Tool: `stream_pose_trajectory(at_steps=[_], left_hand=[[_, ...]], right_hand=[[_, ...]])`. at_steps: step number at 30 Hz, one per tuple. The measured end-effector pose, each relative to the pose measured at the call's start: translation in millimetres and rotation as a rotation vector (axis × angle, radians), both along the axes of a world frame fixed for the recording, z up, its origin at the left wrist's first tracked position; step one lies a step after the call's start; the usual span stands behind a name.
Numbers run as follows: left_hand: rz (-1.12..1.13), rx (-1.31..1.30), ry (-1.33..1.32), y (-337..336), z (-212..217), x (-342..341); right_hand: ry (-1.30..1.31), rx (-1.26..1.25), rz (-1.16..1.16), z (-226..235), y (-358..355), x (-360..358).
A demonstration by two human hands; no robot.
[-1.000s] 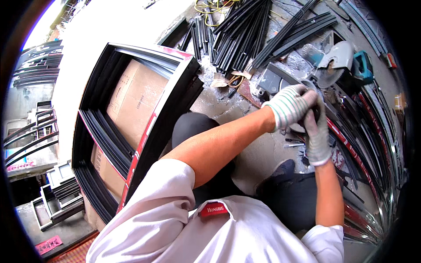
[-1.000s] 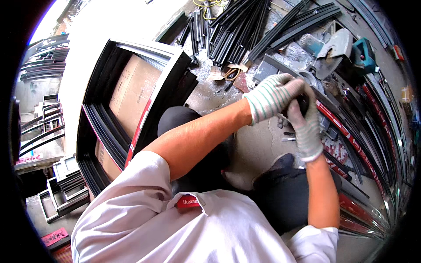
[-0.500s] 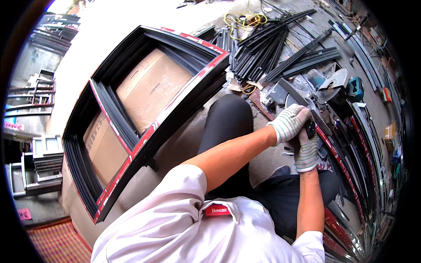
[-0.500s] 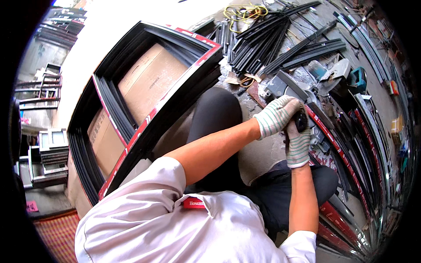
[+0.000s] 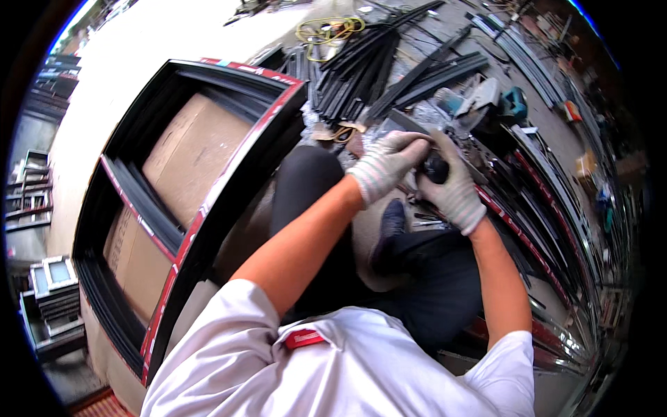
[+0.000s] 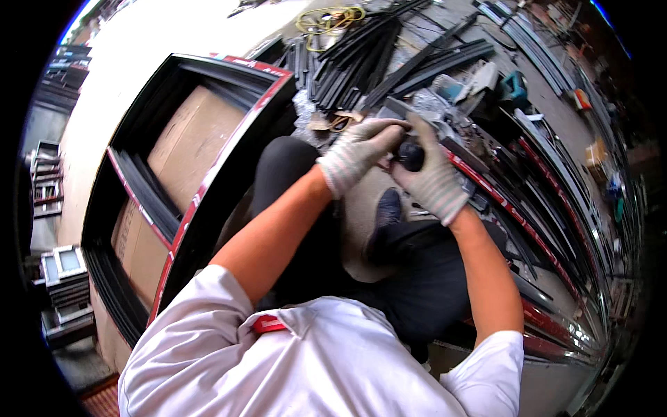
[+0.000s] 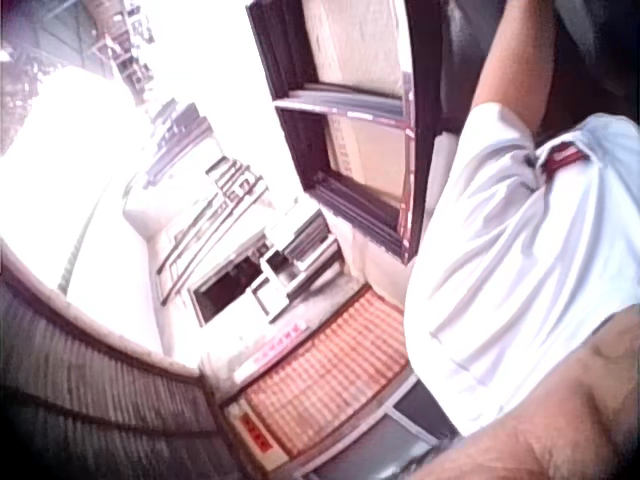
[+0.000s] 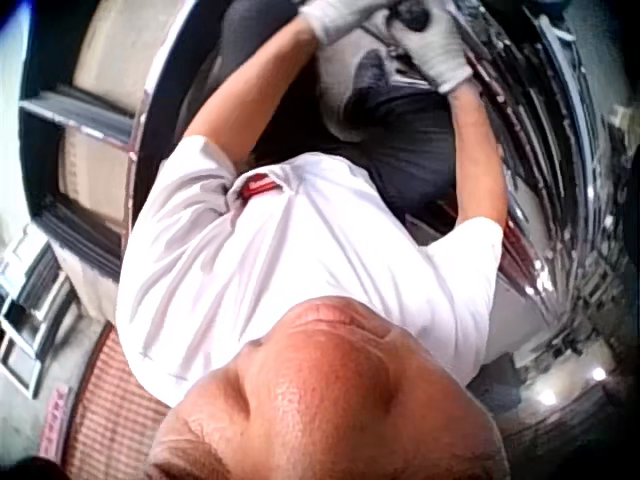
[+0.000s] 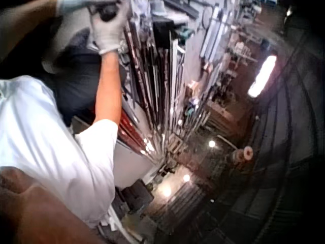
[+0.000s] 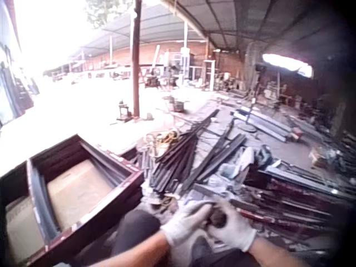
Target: The person measures a window frame profile with a tape measure, marks the cut line, and uses a miter saw to cut the profile. The cut piece is then placed into a window frame assembly.
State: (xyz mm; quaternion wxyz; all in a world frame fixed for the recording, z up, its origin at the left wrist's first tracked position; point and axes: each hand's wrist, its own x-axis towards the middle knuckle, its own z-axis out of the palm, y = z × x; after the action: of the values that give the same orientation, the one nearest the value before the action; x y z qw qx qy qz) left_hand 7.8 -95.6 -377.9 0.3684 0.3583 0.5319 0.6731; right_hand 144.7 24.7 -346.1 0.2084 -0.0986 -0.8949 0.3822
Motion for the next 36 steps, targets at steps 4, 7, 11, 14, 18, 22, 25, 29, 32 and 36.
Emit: stream_pose_trajectory(at_steps=[4, 7, 11, 14, 18, 22, 25, 29, 32, 36], left_hand=[[0.147, -0.032, -0.06, -17, 6, -6], [0.227, -0.145, 0.012, -32, 15, -23], [0.27, -0.313, 0.051, -57, 38, -37], [0.334, -0.378, 0.05, -76, 43, -45], [0.302, -0.456, 0.094, -88, 63, -50], [0.312, -0.411, 0.015, -102, 51, -59], [0.315, -0.395, 0.024, -108, 31, -75], [0.367, -0.468, 0.039, -140, 30, -88], [0.462, -0.406, 0.026, -160, 33, -98], [0.687, -0.31, 0.076, -214, 51, -127]], right_hand=[[-0.121, 0.041, 0.099, 5, 6, -16], [-0.114, 0.039, 0.197, 12, 5, -35], [-0.102, -0.029, 0.341, 10, 1, -56], [-0.088, -0.15, 0.434, 8, -10, -70], [-0.006, -0.194, 0.499, 1, -12, -85], [-0.048, -0.467, 0.586, 5, -33, -103], [-0.149, -0.516, 0.581, -5, -35, -124], [-0.211, -0.38, 0.64, -6, -60, -152], [-0.219, -0.27, 0.67, -15, -68, -176], [-0.236, -0.081, 0.649, -43, -50, -209]])
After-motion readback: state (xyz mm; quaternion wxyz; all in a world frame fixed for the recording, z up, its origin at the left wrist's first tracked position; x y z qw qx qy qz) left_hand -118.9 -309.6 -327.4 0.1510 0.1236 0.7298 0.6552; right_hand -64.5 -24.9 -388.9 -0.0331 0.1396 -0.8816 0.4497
